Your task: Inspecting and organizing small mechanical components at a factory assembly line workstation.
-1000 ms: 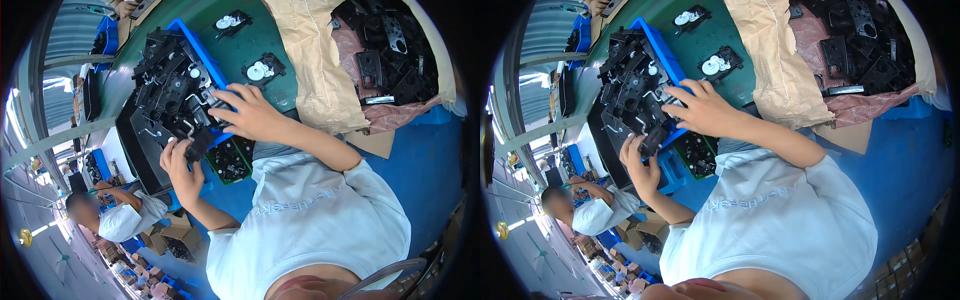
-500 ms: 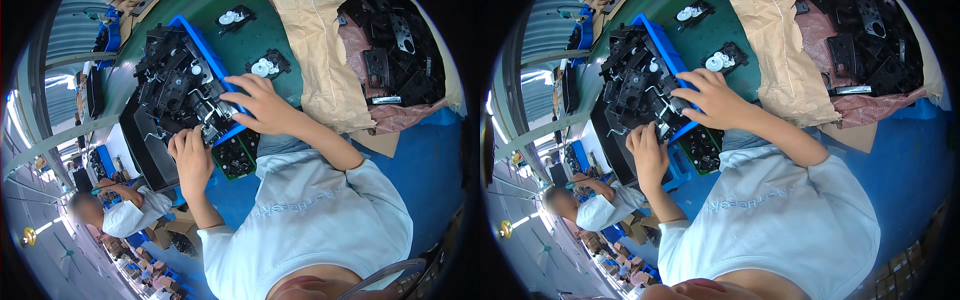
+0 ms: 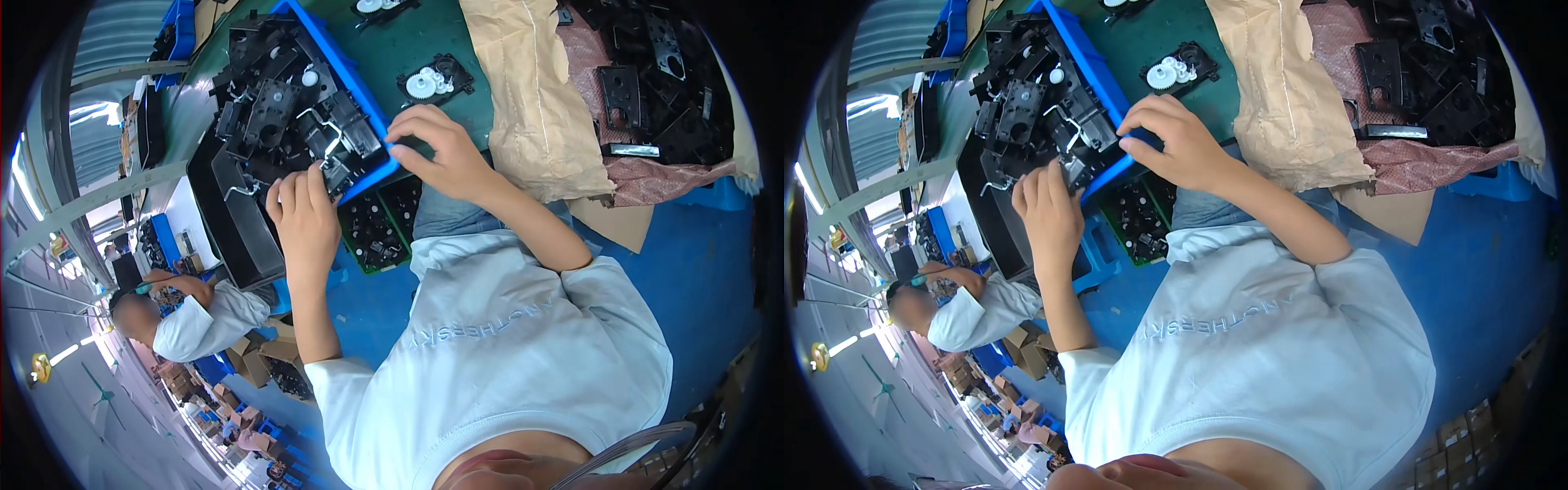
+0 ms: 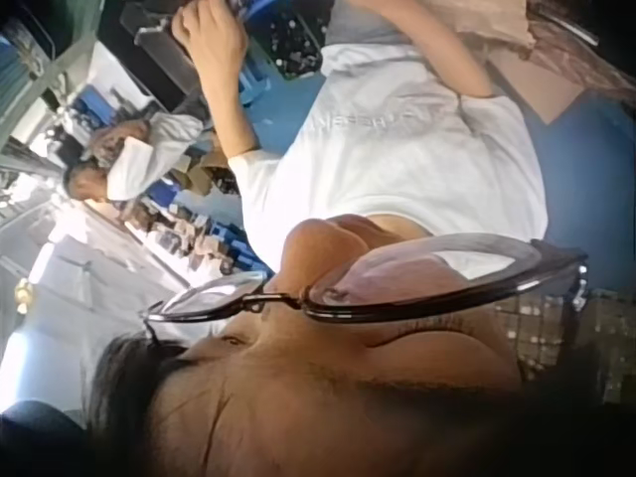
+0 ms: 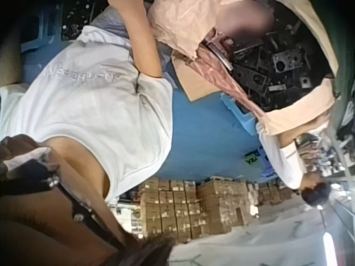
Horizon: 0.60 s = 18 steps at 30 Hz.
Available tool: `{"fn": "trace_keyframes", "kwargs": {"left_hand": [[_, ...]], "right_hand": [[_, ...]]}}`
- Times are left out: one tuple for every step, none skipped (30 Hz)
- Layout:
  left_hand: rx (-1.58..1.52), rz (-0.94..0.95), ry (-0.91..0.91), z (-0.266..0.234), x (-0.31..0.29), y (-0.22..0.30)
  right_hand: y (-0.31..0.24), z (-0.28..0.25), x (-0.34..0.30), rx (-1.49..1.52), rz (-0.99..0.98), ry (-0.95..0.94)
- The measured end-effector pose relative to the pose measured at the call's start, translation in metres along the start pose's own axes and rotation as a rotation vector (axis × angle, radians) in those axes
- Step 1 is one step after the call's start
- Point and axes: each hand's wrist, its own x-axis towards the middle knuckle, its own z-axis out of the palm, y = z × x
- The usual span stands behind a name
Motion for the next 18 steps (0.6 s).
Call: {"fn": "trace_keyframes", "kwargs": {"left_hand": [[0.008,0.011,0.010,0.005,0.001,-0.001],[0.016,0.023,0.020,0.009,0.003,-0.001],[0.023,0.035,0.030,0.011,0.004,-0.001],[0.021,0.046,0.030,0.011,0.005,0.000],[0.029,0.045,0.032,0.011,0.005,0.001],[0.037,0.044,0.033,0.010,0.004,0.001],[0.044,0.041,0.034,0.009,0.004,0.002],[0.052,0.038,0.035,0.009,0.004,0.002],[0.052,0.037,0.032,0.009,0.003,0.003],[0.066,0.045,0.041,0.009,0.003,0.003],[0.081,0.052,0.048,0.009,0.004,0.002],[0.096,0.058,0.056,0.009,0.004,0.002],[0.112,0.064,0.063,0.010,0.004,0.002],[0.116,0.059,0.060,0.011,0.004,0.003],[0.119,0.058,0.060,0.012,0.005,0.004],[0.122,0.058,0.059,0.014,0.005,0.005],[0.125,0.061,0.060,0.015,0.006,0.006],[0.127,0.066,0.061,0.015,0.007,0.006]], "right_hand": [[-0.003,0.005,0.001,-0.028,0.006,0.042],[-0.007,0.009,0.001,-0.055,0.013,0.085],[-0.009,0.012,0.002,-0.084,0.019,0.129],[-0.010,0.015,0.001,-0.088,0.023,0.138],[-0.010,0.018,-0.001,0.018,0.118,0.118],[-0.010,0.021,-0.003,0.126,0.212,0.098],[-0.010,0.024,-0.005,0.234,0.305,0.077],[-0.009,0.026,-0.005,0.344,0.397,0.055],[-0.010,0.028,-0.006,0.345,0.399,0.054],[-0.010,0.031,-0.006,0.358,0.386,0.060],[-0.010,0.033,-0.007,0.370,0.373,0.066],[-0.010,0.035,-0.008,0.384,0.359,0.072],[-0.011,0.035,-0.009,0.397,0.346,0.077],[-0.011,0.036,-0.009,0.403,0.345,0.072],[-0.010,0.036,-0.010,0.407,0.338,0.069],[-0.010,0.035,-0.010,0.412,0.331,0.067],[-0.009,0.034,-0.010,0.415,0.324,0.068],[-0.010,0.033,-0.010,0.418,0.316,0.071]]}}
